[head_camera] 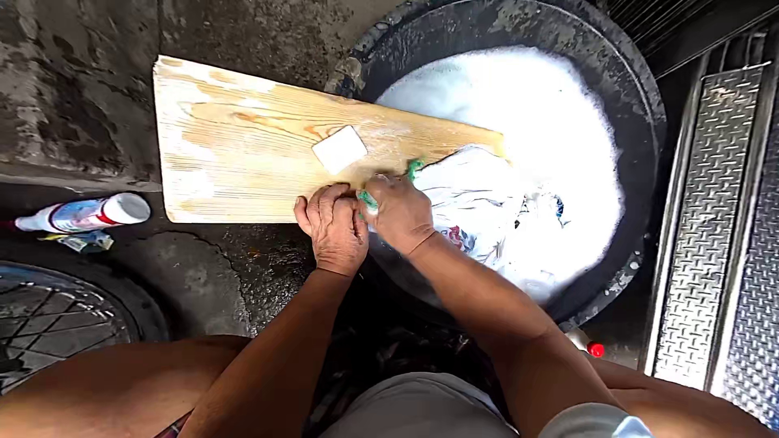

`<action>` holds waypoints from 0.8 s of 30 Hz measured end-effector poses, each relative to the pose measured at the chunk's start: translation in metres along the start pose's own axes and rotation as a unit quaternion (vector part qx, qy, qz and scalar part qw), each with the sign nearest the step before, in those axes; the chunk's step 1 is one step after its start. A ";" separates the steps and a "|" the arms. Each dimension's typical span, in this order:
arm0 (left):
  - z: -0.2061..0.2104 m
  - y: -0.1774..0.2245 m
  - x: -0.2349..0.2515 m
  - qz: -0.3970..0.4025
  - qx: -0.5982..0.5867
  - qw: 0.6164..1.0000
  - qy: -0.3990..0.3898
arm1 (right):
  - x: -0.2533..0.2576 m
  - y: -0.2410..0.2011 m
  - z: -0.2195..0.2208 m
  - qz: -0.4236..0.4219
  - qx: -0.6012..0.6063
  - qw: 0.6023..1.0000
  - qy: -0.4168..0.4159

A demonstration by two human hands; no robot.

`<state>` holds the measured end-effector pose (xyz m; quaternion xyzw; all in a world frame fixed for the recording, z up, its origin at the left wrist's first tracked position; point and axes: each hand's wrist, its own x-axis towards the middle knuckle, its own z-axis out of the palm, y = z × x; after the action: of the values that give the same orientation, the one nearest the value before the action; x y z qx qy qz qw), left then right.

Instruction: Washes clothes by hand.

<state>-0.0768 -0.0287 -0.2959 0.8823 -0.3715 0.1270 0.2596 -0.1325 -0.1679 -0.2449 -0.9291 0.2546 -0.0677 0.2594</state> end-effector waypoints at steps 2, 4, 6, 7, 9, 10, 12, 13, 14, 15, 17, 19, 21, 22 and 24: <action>-0.002 0.000 -0.002 -0.002 -0.008 1.000 -0.010 | 0.006 0.031 -0.008 0.030 -0.026 0.999 -0.022; -0.002 0.002 -0.001 -0.006 -0.008 1.000 -0.008 | 0.020 0.097 -0.037 0.146 -0.063 0.987 -0.023; -0.001 0.001 0.001 -0.008 -0.001 1.000 -0.007 | 0.030 0.149 -0.058 0.256 -0.082 0.963 0.005; -0.001 0.000 0.001 -0.008 0.003 1.000 -0.009 | 0.034 0.155 -0.059 0.278 -0.089 0.956 0.016; -0.001 -0.001 0.000 -0.006 0.005 1.000 -0.012 | 0.032 0.115 -0.042 0.210 -0.081 0.974 0.023; -0.001 0.000 0.000 -0.005 0.003 1.000 -0.013 | 0.025 0.077 -0.028 0.149 -0.063 0.986 0.025; -0.003 0.002 0.000 -0.005 0.000 1.000 -0.018 | 0.008 0.007 -0.003 0.033 -0.007 0.999 0.026; -0.004 0.002 0.001 -0.002 -0.002 1.000 -0.020 | 0.001 -0.006 0.003 -0.010 0.009 0.999 0.035; -0.004 0.001 0.000 -0.003 -0.006 1.000 -0.020 | -0.006 -0.001 0.002 -0.013 0.013 1.000 0.022; -0.004 0.001 -0.001 -0.006 -0.009 1.000 -0.021 | -0.011 0.023 -0.005 0.013 0.001 1.000 0.004; -0.003 0.001 0.000 -0.007 -0.003 1.000 -0.023 | -0.016 0.095 -0.031 0.122 -0.060 0.990 -0.024; -0.002 0.001 0.001 -0.008 0.004 1.000 -0.029 | -0.017 0.157 -0.055 0.243 -0.111 0.964 -0.013; -0.002 -0.002 0.001 -0.009 0.001 0.999 -0.031 | -0.016 0.157 -0.055 0.282 -0.108 0.953 0.013; -0.001 -0.003 0.001 -0.009 0.000 1.000 -0.030 | -0.013 0.131 -0.046 0.251 -0.088 0.964 0.021; -0.004 0.000 -0.001 -0.012 -0.002 0.999 -0.037 | -0.021 0.052 -0.018 0.144 -0.034 0.989 0.033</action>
<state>-0.0779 -0.0260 -0.2934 0.8902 -0.3703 0.0906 0.2495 -0.1779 -0.2040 -0.2566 -0.8885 0.3959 -0.0513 0.2263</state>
